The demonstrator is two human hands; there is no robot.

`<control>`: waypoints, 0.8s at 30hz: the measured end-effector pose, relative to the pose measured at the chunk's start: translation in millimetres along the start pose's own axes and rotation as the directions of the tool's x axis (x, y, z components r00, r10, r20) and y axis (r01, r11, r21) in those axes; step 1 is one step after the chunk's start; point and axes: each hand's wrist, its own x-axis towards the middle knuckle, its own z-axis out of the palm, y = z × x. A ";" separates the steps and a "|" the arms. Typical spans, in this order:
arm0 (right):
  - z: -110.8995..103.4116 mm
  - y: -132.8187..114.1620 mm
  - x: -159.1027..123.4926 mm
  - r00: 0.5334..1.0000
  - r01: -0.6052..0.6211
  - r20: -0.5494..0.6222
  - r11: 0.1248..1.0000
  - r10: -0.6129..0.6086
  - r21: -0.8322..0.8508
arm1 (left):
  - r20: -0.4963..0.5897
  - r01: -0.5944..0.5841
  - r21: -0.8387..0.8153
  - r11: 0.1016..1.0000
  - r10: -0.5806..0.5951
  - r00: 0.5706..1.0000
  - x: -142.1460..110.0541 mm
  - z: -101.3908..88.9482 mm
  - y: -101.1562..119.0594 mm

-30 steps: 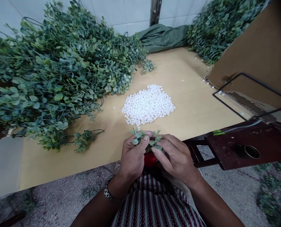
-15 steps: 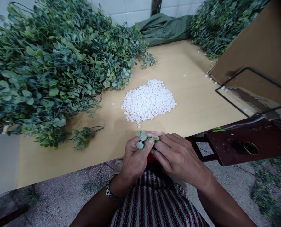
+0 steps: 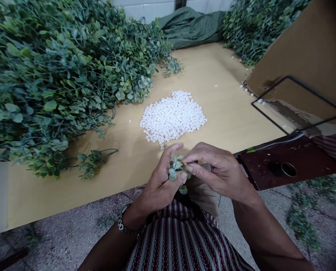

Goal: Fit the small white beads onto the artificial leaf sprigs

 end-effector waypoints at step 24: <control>14.2 5.4 -3.2 0.977 -0.105 -0.190 0.994 0.101 -0.013 | -0.146 0.175 0.093 0.980 -0.161 0.976 9.2 -9.6 -6.1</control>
